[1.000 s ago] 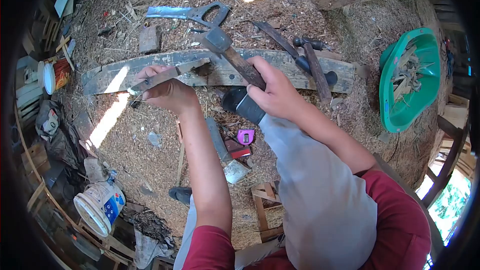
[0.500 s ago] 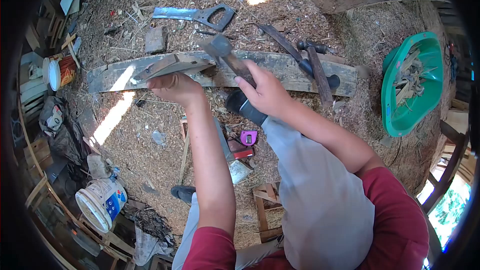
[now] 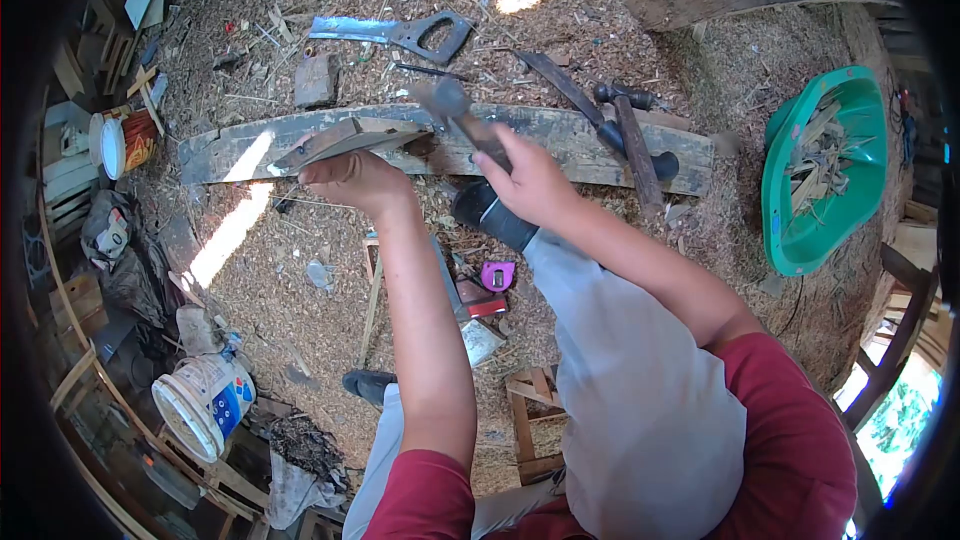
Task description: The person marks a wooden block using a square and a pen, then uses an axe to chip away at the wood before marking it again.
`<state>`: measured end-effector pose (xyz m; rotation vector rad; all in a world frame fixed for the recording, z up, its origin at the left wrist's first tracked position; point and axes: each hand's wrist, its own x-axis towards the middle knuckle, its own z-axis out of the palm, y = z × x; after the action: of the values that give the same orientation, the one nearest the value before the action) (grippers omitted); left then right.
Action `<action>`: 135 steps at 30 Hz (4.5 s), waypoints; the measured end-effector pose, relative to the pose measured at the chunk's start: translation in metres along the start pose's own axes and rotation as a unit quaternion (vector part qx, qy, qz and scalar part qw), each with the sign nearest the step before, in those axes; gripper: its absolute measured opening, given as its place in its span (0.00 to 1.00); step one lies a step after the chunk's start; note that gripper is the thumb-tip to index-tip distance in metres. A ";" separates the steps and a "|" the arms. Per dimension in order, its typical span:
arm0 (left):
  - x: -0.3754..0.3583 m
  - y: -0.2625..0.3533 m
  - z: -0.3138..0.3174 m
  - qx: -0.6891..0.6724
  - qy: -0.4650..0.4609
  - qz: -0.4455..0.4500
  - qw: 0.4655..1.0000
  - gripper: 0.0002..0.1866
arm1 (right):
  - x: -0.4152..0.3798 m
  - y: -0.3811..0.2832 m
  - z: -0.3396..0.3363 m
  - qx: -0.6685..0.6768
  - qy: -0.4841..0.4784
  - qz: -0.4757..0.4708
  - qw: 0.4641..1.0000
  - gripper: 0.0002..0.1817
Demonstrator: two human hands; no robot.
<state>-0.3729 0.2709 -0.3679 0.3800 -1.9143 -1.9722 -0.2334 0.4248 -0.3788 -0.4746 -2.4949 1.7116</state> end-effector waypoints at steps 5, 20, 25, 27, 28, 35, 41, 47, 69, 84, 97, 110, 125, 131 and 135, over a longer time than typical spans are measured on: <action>-0.005 -0.014 -0.009 -0.008 0.003 0.024 1.000 0.47 | 0.002 0.015 0.004 0.102 -0.058 0.189 0.975 0.22; -0.029 -0.011 -0.113 -0.065 -0.248 -0.602 0.756 0.28 | 0.001 0.005 -0.016 0.207 -0.104 0.279 0.932 0.22; -0.022 -0.025 -0.089 0.109 -0.311 -0.430 0.840 0.22 | -0.002 0.009 -0.016 0.219 -0.077 0.275 0.933 0.23; -0.017 -0.004 -0.078 0.110 -0.278 -0.363 0.883 0.23 | -0.004 0.006 -0.021 0.214 -0.092 0.279 0.932 0.22; -0.015 0.010 -0.071 0.110 -0.259 -0.329 0.902 0.23 | -0.005 0.005 -0.023 0.211 -0.100 0.281 0.931 0.21; -0.006 0.047 -0.045 0.074 -0.211 -0.078 0.971 0.23 | -0.001 -0.034 -0.045 0.136 -0.044 0.168 0.975 0.22; -0.026 0.054 -0.036 0.021 -0.160 -0.028 0.987 0.22 | 0.012 -0.117 -0.085 0.211 -0.023 0.053 0.976 0.22; -0.020 0.069 -0.033 0.064 -0.236 0.049 0.968 0.19 | 0.018 -0.152 -0.101 0.181 -0.104 0.035 0.977 0.27; -0.016 0.085 -0.034 0.158 -0.260 0.175 0.936 0.09 | -0.005 -0.188 -0.120 0.096 -0.047 -0.043 0.993 0.29; -0.015 0.092 -0.034 0.187 -0.266 0.174 0.929 0.08 | -0.002 -0.183 -0.119 0.047 -0.029 -0.059 0.997 0.26; -0.018 0.094 -0.036 0.198 -0.282 0.171 0.923 0.09 | -0.003 -0.165 -0.118 0.017 -0.030 -0.168 0.985 0.26; -0.013 0.096 -0.038 0.220 -0.287 0.182 0.914 0.10 | -0.006 -0.138 -0.124 -0.029 -0.068 -0.048 0.996 0.26; -0.029 0.110 -0.021 0.221 -0.289 0.215 0.906 0.09 | -0.009 -0.154 -0.119 -0.053 -0.018 -0.137 0.989 0.28; -0.026 0.110 -0.020 0.208 -0.283 0.196 0.916 0.09 | -0.012 -0.177 -0.121 -0.028 -0.016 -0.132 0.991 0.27; -0.025 0.113 -0.018 0.230 -0.296 0.218 0.901 0.08 | -0.011 -0.149 -0.111 -0.077 -0.023 -0.115 0.990 0.28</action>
<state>-0.3343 0.2645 -0.2575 -0.5691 -2.5511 -1.4128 -0.2274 0.4721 -0.1986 -0.1497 -2.6064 1.4710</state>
